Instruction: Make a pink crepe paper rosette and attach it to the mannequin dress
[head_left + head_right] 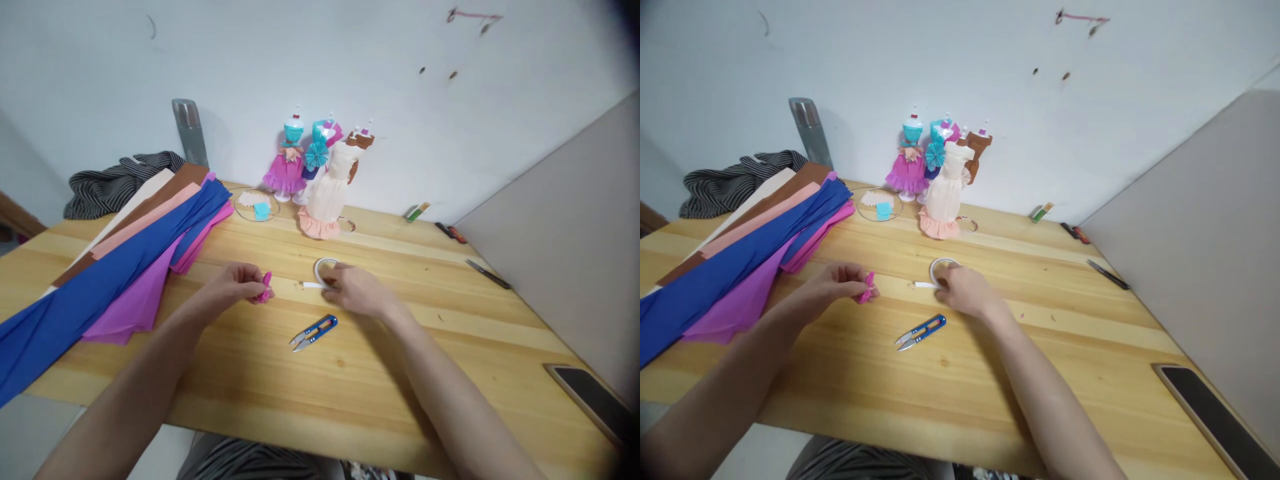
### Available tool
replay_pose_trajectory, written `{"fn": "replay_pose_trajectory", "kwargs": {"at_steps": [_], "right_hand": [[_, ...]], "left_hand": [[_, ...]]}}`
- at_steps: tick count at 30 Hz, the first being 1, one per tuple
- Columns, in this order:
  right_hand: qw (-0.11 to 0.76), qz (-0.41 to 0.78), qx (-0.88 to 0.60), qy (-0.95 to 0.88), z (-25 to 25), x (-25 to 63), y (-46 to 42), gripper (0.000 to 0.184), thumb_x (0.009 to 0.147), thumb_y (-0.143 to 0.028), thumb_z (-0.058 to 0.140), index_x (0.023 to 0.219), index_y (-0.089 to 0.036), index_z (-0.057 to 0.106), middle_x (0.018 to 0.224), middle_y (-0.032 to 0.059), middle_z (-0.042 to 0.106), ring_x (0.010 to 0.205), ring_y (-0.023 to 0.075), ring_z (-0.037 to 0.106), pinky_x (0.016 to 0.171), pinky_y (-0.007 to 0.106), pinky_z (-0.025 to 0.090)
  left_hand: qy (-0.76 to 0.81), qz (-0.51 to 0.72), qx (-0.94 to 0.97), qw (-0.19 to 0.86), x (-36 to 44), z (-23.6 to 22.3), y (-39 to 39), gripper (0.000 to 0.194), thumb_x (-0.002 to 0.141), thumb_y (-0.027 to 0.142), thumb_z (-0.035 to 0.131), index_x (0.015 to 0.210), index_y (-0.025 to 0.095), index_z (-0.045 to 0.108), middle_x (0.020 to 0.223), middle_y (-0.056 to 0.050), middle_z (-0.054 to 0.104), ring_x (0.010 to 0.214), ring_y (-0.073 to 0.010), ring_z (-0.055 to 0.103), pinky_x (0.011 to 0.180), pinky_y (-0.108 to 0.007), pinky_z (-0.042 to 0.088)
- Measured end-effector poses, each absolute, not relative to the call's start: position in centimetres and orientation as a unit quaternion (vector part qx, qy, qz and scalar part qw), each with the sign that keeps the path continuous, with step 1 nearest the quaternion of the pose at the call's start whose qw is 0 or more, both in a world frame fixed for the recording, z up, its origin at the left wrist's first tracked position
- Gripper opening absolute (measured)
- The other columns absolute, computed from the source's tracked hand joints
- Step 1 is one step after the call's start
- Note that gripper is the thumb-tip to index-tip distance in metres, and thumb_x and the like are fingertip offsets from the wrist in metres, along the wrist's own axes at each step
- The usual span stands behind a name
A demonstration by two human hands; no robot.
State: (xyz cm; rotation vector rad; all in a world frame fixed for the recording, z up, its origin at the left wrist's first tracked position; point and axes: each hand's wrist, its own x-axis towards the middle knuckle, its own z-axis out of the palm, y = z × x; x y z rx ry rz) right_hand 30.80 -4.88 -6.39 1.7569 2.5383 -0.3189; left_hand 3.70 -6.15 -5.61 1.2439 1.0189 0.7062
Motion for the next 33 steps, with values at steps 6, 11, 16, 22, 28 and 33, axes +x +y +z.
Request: {"fn": "replay_pose_trajectory", "kwargs": {"at_steps": [6, 11, 16, 22, 28, 33], "right_hand": [[-0.004, -0.099, 0.627, 0.773, -7.7, 29.4, -4.7, 0.009, 0.078, -0.018, 0.054, 0.071, -0.018, 0.061, 0.068, 0.0047, 0.063, 0.059, 0.015, 0.05, 0.054, 0.027, 0.026], [-0.11, -0.107, 0.616, 0.772, -6.7, 29.2, -5.6, 0.013, 0.082, -0.026, 0.057, 0.073, -0.017, 0.06, 0.077, 0.0076, 0.064, 0.061, 0.0148, 0.052, 0.056, 0.026, 0.032], [-0.338, -0.198, 0.45, 0.802, -5.8, 25.8, -8.5, 0.01, 0.082, -0.021, 0.055, 0.075, -0.017, 0.061, 0.066, 0.0017, 0.058, 0.057, 0.0122, 0.049, 0.055, 0.024, 0.037], [-0.402, -0.318, 0.455, 0.728, -5.9, 22.9, -9.9, 0.013, 0.079, -0.026, 0.061, 0.071, -0.016, 0.063, 0.062, 0.0005, 0.059, 0.051, 0.0096, 0.045, 0.048, 0.022, 0.034], [-0.394, -0.396, 0.469, 0.685, -6.3, 23.1, -9.3, 0.018, 0.076, -0.029, 0.059, 0.063, -0.017, 0.055, 0.052, -0.0033, 0.048, 0.046, 0.0083, 0.038, 0.044, 0.022, 0.029], [-0.393, -0.424, 0.454, 0.678, -6.3, 23.3, -9.3, 0.016, 0.076, -0.031, 0.06, 0.07, -0.016, 0.059, 0.057, -0.0012, 0.055, 0.049, 0.009, 0.042, 0.045, 0.022, 0.032]], "left_hand": [[0.414, 0.328, 0.545, 0.65, 3.9, -6.0, -6.4, 0.015, 0.063, 0.027, 0.071, 0.059, 0.014, 0.065, 0.064, -0.004, 0.07, 0.07, -0.0157, 0.065, 0.063, -0.024, 0.046], [0.388, 0.332, 0.559, 0.653, 4.1, -6.3, -6.7, 0.013, 0.067, 0.024, 0.069, 0.06, 0.014, 0.064, 0.066, -0.004, 0.069, 0.073, -0.0159, 0.066, 0.064, -0.024, 0.046], [0.373, 0.333, 0.592, 0.632, 4.4, -6.2, -6.9, 0.012, 0.069, 0.021, 0.065, 0.06, 0.014, 0.064, 0.062, -0.001, 0.064, 0.067, -0.0126, 0.06, 0.061, -0.023, 0.041], [0.372, 0.331, 0.629, 0.597, 4.9, -5.8, -7.2, 0.016, 0.069, 0.025, 0.064, 0.059, 0.013, 0.061, 0.06, 0.001, 0.058, 0.06, -0.01, 0.05, 0.06, -0.024, 0.036], [0.368, 0.322, 0.649, 0.583, 5.0, -5.7, -7.4, 0.019, 0.07, 0.028, 0.064, 0.058, 0.013, 0.062, 0.06, 0.0, 0.057, 0.061, -0.0108, 0.048, 0.059, -0.025, 0.035], [0.363, 0.329, 0.651, 0.58, 4.9, -5.8, -7.4, 0.018, 0.071, 0.027, 0.064, 0.058, 0.014, 0.063, 0.06, 0.0, 0.059, 0.061, -0.0114, 0.05, 0.059, -0.024, 0.035]]}}
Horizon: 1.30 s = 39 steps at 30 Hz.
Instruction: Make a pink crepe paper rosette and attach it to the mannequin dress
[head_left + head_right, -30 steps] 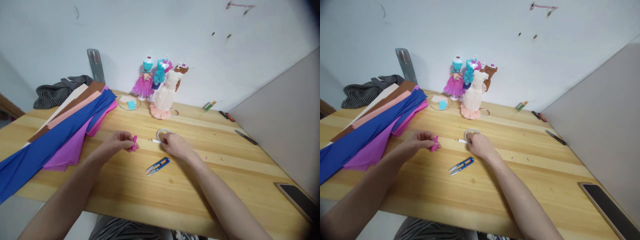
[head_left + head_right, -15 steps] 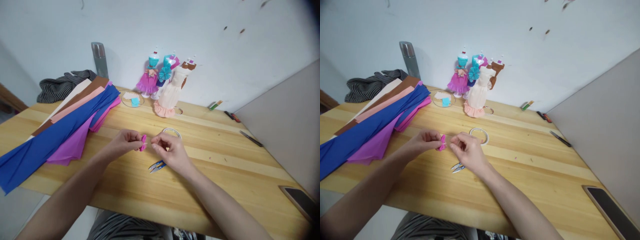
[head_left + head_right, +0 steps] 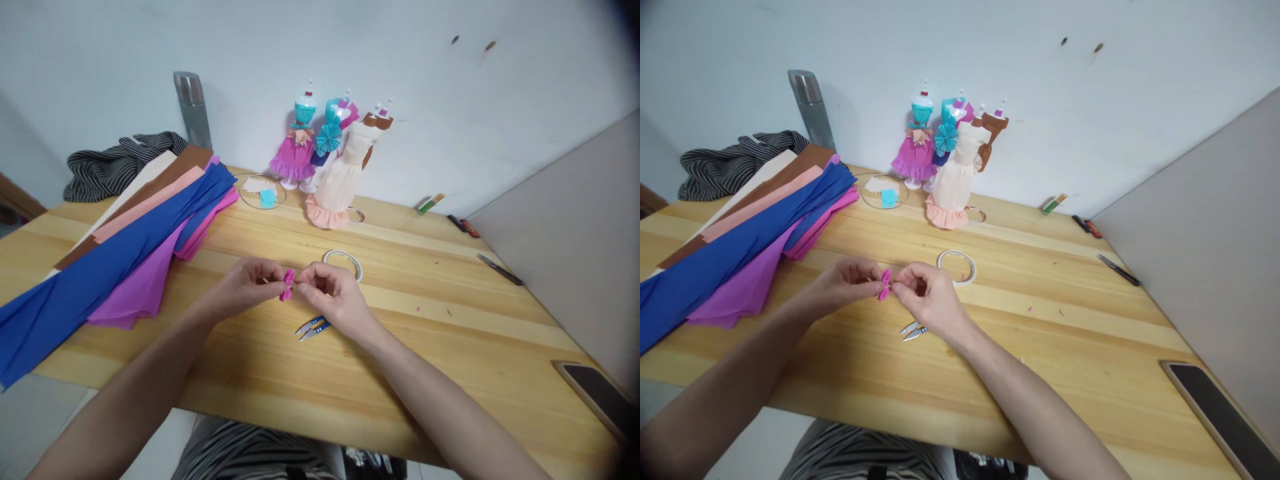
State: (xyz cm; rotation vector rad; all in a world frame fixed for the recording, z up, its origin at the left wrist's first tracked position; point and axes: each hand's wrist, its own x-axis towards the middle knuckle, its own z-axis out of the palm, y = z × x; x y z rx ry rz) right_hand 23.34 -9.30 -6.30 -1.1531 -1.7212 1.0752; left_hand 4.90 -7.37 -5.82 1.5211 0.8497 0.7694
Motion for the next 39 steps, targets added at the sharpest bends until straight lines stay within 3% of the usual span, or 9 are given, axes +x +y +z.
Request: {"fn": "replay_pose_trajectory", "kwargs": {"at_steps": [7, 17, 20, 23, 28, 34, 39], "right_hand": [[0.384, 0.313, -0.449, -0.744, -6.2, 23.0, -9.5, 0.012, 0.076, -0.019, 0.057, 0.065, -0.016, 0.061, 0.057, -0.0009, 0.055, 0.048, 0.008, 0.041, 0.047, 0.022, 0.032], [0.425, 0.424, -0.448, -0.662, -7.0, 22.5, -9.4, 0.011, 0.072, -0.024, 0.056, 0.064, -0.019, 0.053, 0.053, -0.0042, 0.047, 0.049, 0.0083, 0.037, 0.046, 0.021, 0.03], [0.438, 0.426, -0.441, -0.658, -7.0, 22.4, -9.6, 0.01, 0.073, -0.024, 0.057, 0.065, -0.019, 0.053, 0.053, -0.0046, 0.046, 0.049, 0.0088, 0.038, 0.047, 0.022, 0.03], [0.462, 0.42, -0.437, -0.647, -7.0, 22.4, -9.6, 0.013, 0.077, -0.027, 0.058, 0.067, -0.02, 0.053, 0.053, -0.0051, 0.043, 0.05, 0.0093, 0.036, 0.047, 0.022, 0.03], [0.491, 0.419, -0.432, -0.63, -7.0, 22.5, -9.6, 0.019, 0.081, -0.036, 0.06, 0.072, -0.02, 0.054, 0.054, -0.0056, 0.041, 0.049, 0.0088, 0.033, 0.046, 0.022, 0.028], [0.518, 0.429, -0.401, -0.622, -7.6, 22.6, -9.4, 0.024, 0.083, -0.043, 0.064, 0.077, -0.019, 0.059, 0.058, -0.0052, 0.042, 0.05, 0.0088, 0.033, 0.047, 0.023, 0.028], [0.531, 0.402, -0.38, -0.642, -8.2, 22.8, -9.1, 0.027, 0.083, -0.045, 0.065, 0.076, -0.02, 0.065, 0.065, -0.0018, 0.048, 0.055, 0.011, 0.041, 0.051, 0.025, 0.034]], "left_hand": [[0.374, 0.324, 0.656, 0.57, 5.0, -5.8, -7.3, 0.017, 0.07, 0.026, 0.065, 0.059, 0.013, 0.064, 0.058, 0.0, 0.06, 0.059, -0.0113, 0.051, 0.059, -0.024, 0.038], [0.41, 0.33, 0.65, 0.548, 5.3, -5.6, -7.9, 0.02, 0.073, 0.03, 0.062, 0.069, 0.012, 0.072, 0.073, -0.006, 0.072, 0.076, -0.0208, 0.065, 0.072, -0.03, 0.049], [0.44, 0.346, 0.646, 0.519, 4.9, -5.5, -7.8, 0.026, 0.073, 0.031, 0.063, 0.088, 0.013, 0.074, 0.086, -0.007, 0.075, 0.084, -0.0227, 0.067, 0.076, -0.031, 0.051], [0.435, 0.372, 0.58, 0.58, 4.6, -5.7, -7.5, 0.038, 0.071, 0.033, 0.068, 0.103, 0.013, 0.071, 0.095, -0.008, 0.075, 0.087, -0.0226, 0.068, 0.075, -0.031, 0.053], [0.359, 0.381, 0.466, 0.713, 4.9, -6.6, -7.3, 0.036, 0.066, 0.03, 0.076, 0.098, 0.013, 0.071, 0.087, -0.008, 0.074, 0.077, -0.0187, 0.068, 0.066, -0.028, 0.056], [0.313, 0.378, 0.415, 0.766, 5.3, -6.8, -7.6, 0.031, 0.065, 0.03, 0.081, 0.089, 0.014, 0.069, 0.077, -0.004, 0.072, 0.066, -0.0147, 0.067, 0.061, -0.025, 0.055], [0.315, 0.375, 0.399, 0.775, 5.3, -6.5, -7.8, 0.027, 0.067, 0.028, 0.08, 0.086, 0.013, 0.068, 0.071, -0.003, 0.07, 0.064, -0.0134, 0.067, 0.061, -0.024, 0.054]]}}
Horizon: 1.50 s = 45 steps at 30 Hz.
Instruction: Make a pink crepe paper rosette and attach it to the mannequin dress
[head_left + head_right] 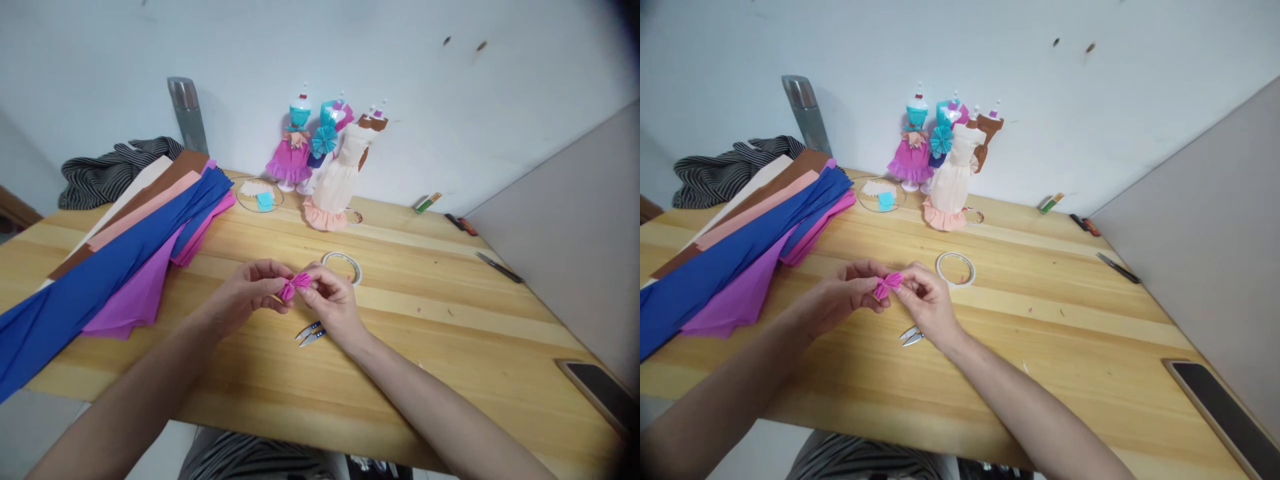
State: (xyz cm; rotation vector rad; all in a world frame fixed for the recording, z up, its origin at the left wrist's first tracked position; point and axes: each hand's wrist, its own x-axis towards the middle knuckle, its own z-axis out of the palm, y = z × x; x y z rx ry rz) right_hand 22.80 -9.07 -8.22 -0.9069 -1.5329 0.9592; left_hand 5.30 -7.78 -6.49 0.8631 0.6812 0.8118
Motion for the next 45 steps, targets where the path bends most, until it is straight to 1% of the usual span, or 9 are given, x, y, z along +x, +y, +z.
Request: {"fn": "replay_pose_trajectory", "kwargs": {"at_steps": [9, 14, 20, 24, 28, 32, 35, 42, 45], "right_hand": [[0.518, 0.32, -0.34, -0.716, -8.1, 23.4, -9.2, 0.017, 0.088, -0.035, 0.062, 0.08, -0.022, 0.071, 0.075, 0.0036, 0.062, 0.069, 0.0151, 0.057, 0.061, 0.029, 0.046], [0.498, 0.271, -0.294, -0.77, -7.8, 24.1, -9.1, 0.01, 0.088, -0.024, 0.063, 0.086, -0.023, 0.073, 0.079, 0.004, 0.064, 0.066, 0.0135, 0.058, 0.057, 0.027, 0.046], [0.448, 0.271, -0.226, -0.822, -6.7, 24.6, -8.6, 0.016, 0.091, -0.027, 0.059, 0.084, -0.021, 0.072, 0.078, 0.0056, 0.066, 0.066, 0.0142, 0.06, 0.057, 0.027, 0.048], [0.433, 0.255, -0.225, -0.835, -5.9, 24.6, -8.8, 0.014, 0.09, -0.02, 0.058, 0.082, -0.02, 0.069, 0.074, 0.0044, 0.065, 0.064, 0.0135, 0.059, 0.056, 0.025, 0.047], [0.429, 0.202, -0.231, -0.85, -5.6, 24.5, -9.1, 0.012, 0.089, -0.015, 0.057, 0.084, -0.018, 0.067, 0.074, 0.0044, 0.063, 0.064, 0.0133, 0.058, 0.055, 0.025, 0.047], [0.42, 0.106, -0.219, -0.874, -5.6, 24.8, -9.0, 0.013, 0.089, -0.011, 0.053, 0.088, -0.017, 0.065, 0.077, 0.0067, 0.064, 0.069, 0.0151, 0.059, 0.059, 0.027, 0.049], [0.412, 0.062, -0.202, -0.886, -5.4, 25.0, -8.8, 0.015, 0.089, -0.012, 0.052, 0.091, -0.017, 0.065, 0.082, 0.0081, 0.065, 0.071, 0.0158, 0.06, 0.058, 0.028, 0.049], [0.45, 0.078, -0.215, -0.863, -4.9, 24.9, -8.9, 0.015, 0.087, -0.007, 0.053, 0.09, -0.017, 0.064, 0.085, 0.0082, 0.067, 0.078, 0.0158, 0.064, 0.064, 0.028, 0.053], [0.456, 0.047, -0.256, -0.851, -4.9, 24.9, -9.0, 0.014, 0.087, -0.007, 0.053, 0.088, -0.016, 0.064, 0.081, 0.0076, 0.065, 0.072, 0.0154, 0.062, 0.06, 0.028, 0.051]], "left_hand": [[0.288, 0.361, 0.399, 0.792, 5.2, -6.5, -7.8, 0.026, 0.068, 0.03, 0.081, 0.082, 0.013, 0.069, 0.066, -0.003, 0.07, 0.057, -0.0122, 0.066, 0.056, -0.021, 0.053], [0.283, 0.33, 0.39, 0.812, 5.2, -6.3, -8.0, 0.03, 0.065, 0.034, 0.084, 0.081, 0.014, 0.069, 0.066, -0.002, 0.07, 0.055, -0.0124, 0.066, 0.053, -0.021, 0.053], [0.275, 0.3, 0.435, 0.803, 4.9, -6.5, -7.8, 0.027, 0.068, 0.033, 0.082, 0.077, 0.013, 0.067, 0.063, -0.003, 0.07, 0.054, -0.0122, 0.065, 0.052, -0.021, 0.051], [0.266, 0.304, 0.483, 0.777, 4.6, -6.5, -7.6, 0.024, 0.069, 0.03, 0.081, 0.08, 0.013, 0.068, 0.063, -0.003, 0.07, 0.056, -0.0126, 0.065, 0.054, -0.021, 0.051], [0.264, 0.323, 0.519, 0.746, 4.5, -6.1, -7.5, 0.021, 0.068, 0.026, 0.082, 0.077, 0.013, 0.068, 0.063, -0.001, 0.069, 0.056, -0.0107, 0.063, 0.057, -0.021, 0.051], [0.276, 0.357, 0.543, 0.708, 4.6, -5.6, -7.6, 0.021, 0.065, 0.022, 0.083, 0.075, 0.013, 0.068, 0.06, 0.001, 0.066, 0.055, -0.0085, 0.059, 0.056, -0.019, 0.048], [0.281, 0.365, 0.558, 0.691, 4.6, -5.3, -7.8, 0.02, 0.067, 0.025, 0.082, 0.078, 0.013, 0.069, 0.064, -0.001, 0.067, 0.059, -0.0098, 0.061, 0.058, -0.02, 0.049], [0.261, 0.386, 0.557, 0.687, 4.3, -5.7, -7.6, 0.029, 0.078, 0.037, 0.072, 0.099, 0.018, 0.07, 0.083, -0.004, 0.072, 0.074, -0.0168, 0.069, 0.065, -0.027, 0.055], [0.323, 0.436, 0.566, 0.62, 4.3, -5.9, -7.4, 0.029, 0.078, 0.038, 0.072, 0.097, 0.017, 0.07, 0.084, -0.006, 0.071, 0.076, -0.0173, 0.068, 0.064, -0.026, 0.055]]}}
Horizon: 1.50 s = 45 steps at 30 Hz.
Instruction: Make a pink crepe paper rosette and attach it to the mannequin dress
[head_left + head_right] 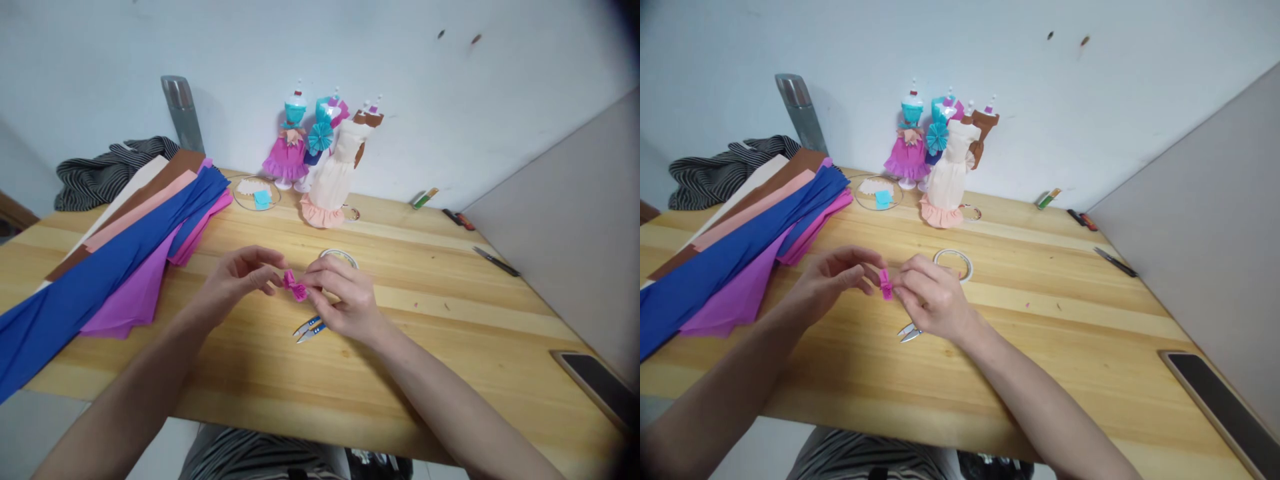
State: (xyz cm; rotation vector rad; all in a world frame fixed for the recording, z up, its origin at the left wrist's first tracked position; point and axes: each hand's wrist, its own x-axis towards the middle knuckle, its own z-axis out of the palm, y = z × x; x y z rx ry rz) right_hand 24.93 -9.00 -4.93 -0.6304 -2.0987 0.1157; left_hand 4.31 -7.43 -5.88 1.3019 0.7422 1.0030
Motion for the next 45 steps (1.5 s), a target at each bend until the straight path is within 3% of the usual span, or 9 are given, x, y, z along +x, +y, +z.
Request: {"fn": "replay_pose_trajectory", "kwargs": {"at_steps": [6, 11, 14, 18, 21, 25, 30, 41, 45], "right_hand": [[0.386, -0.042, -0.295, -0.873, -5.0, 25.2, -9.2, 0.018, 0.09, -0.011, 0.048, 0.087, -0.016, 0.065, 0.081, 0.0077, 0.065, 0.07, 0.0149, 0.06, 0.057, 0.026, 0.046], [0.338, -0.096, -0.358, -0.865, -5.0, 24.8, -9.6, 0.019, 0.091, -0.014, 0.048, 0.081, -0.016, 0.065, 0.075, 0.0063, 0.063, 0.064, 0.0142, 0.055, 0.055, 0.026, 0.041], [0.336, -0.063, -0.376, -0.861, -5.0, 24.5, -9.8, 0.019, 0.09, -0.014, 0.049, 0.078, -0.015, 0.063, 0.071, 0.0054, 0.06, 0.06, 0.0136, 0.053, 0.054, 0.026, 0.039], [0.391, 0.066, -0.405, -0.823, -5.0, 24.1, -9.8, 0.019, 0.086, -0.012, 0.053, 0.068, -0.015, 0.059, 0.063, 0.0015, 0.054, 0.054, 0.0107, 0.047, 0.049, 0.023, 0.035], [0.428, 0.174, -0.438, -0.771, -5.0, 23.9, -9.7, 0.019, 0.08, -0.013, 0.059, 0.062, -0.016, 0.057, 0.058, -0.0011, 0.051, 0.052, 0.0097, 0.045, 0.049, 0.022, 0.034], [0.442, 0.316, -0.475, -0.692, -5.2, 23.7, -9.4, 0.016, 0.077, -0.023, 0.062, 0.062, -0.016, 0.062, 0.057, -0.0006, 0.055, 0.051, 0.01, 0.046, 0.049, 0.023, 0.035], [0.436, 0.407, -0.473, -0.648, -5.4, 23.5, -9.3, 0.017, 0.074, -0.029, 0.063, 0.064, -0.015, 0.066, 0.057, 0.0004, 0.059, 0.05, 0.0093, 0.045, 0.048, 0.023, 0.036], [0.46, 0.305, -0.441, -0.708, -5.3, 23.4, -9.5, 0.022, 0.078, -0.025, 0.058, 0.058, -0.017, 0.056, 0.055, -0.0018, 0.05, 0.049, 0.0092, 0.042, 0.048, 0.023, 0.033], [0.457, 0.351, -0.456, -0.678, -5.5, 23.5, -9.3, 0.019, 0.077, -0.028, 0.06, 0.061, -0.016, 0.059, 0.056, -0.0009, 0.052, 0.051, 0.0103, 0.043, 0.05, 0.025, 0.034]], "left_hand": [[0.29, 0.51, 0.725, 0.36, 4.9, -5.4, -8.2, 0.014, 0.077, 0.023, 0.071, 0.09, 0.02, 0.07, 0.081, -0.003, 0.065, 0.071, -0.013, 0.06, 0.062, -0.025, 0.05], [0.347, 0.517, 0.756, 0.204, 6.0, -6.1, -9.4, 0.036, 0.064, 0.038, 0.083, 0.087, 0.02, 0.063, 0.068, 0.003, 0.057, 0.062, -0.0117, 0.052, 0.059, -0.025, 0.045], [0.407, 0.507, 0.739, 0.177, 6.7, -6.9, -9.6, 0.027, 0.068, 0.032, 0.079, 0.077, 0.019, 0.056, 0.067, 0.004, 0.055, 0.06, -0.0107, 0.051, 0.058, -0.024, 0.044], [0.439, 0.503, 0.667, 0.331, 6.8, -7.0, -9.2, 0.018, 0.075, 0.03, 0.069, 0.085, 0.019, 0.059, 0.08, -0.001, 0.063, 0.07, -0.0128, 0.058, 0.066, -0.027, 0.05], [0.411, 0.475, 0.59, 0.507, 6.6, -6.7, -8.7, 0.032, 0.066, 0.032, 0.077, 0.092, 0.018, 0.064, 0.091, -0.005, 0.068, 0.08, -0.0168, 0.063, 0.073, -0.031, 0.053], [0.392, 0.436, 0.534, 0.609, 6.4, -6.7, -8.3, 0.029, 0.064, 0.034, 0.08, 0.085, 0.018, 0.071, 0.09, -0.004, 0.072, 0.085, -0.0189, 0.064, 0.083, -0.033, 0.049], [0.369, 0.404, 0.5, 0.671, 6.5, -6.9, -8.1, 0.02, 0.07, 0.035, 0.075, 0.083, 0.019, 0.075, 0.085, -0.003, 0.073, 0.084, -0.0181, 0.063, 0.078, -0.03, 0.048], [0.347, 0.432, 0.463, 0.692, 6.7, -7.6, -8.0, 0.017, 0.063, 0.028, 0.08, 0.065, 0.018, 0.067, 0.065, 0.0, 0.066, 0.064, -0.0131, 0.059, 0.067, -0.028, 0.048], [0.34, 0.435, 0.422, 0.719, 6.7, -7.7, -7.8, 0.019, 0.066, 0.028, 0.078, 0.08, 0.018, 0.07, 0.074, -0.002, 0.07, 0.067, -0.0138, 0.062, 0.069, -0.029, 0.049]]}}
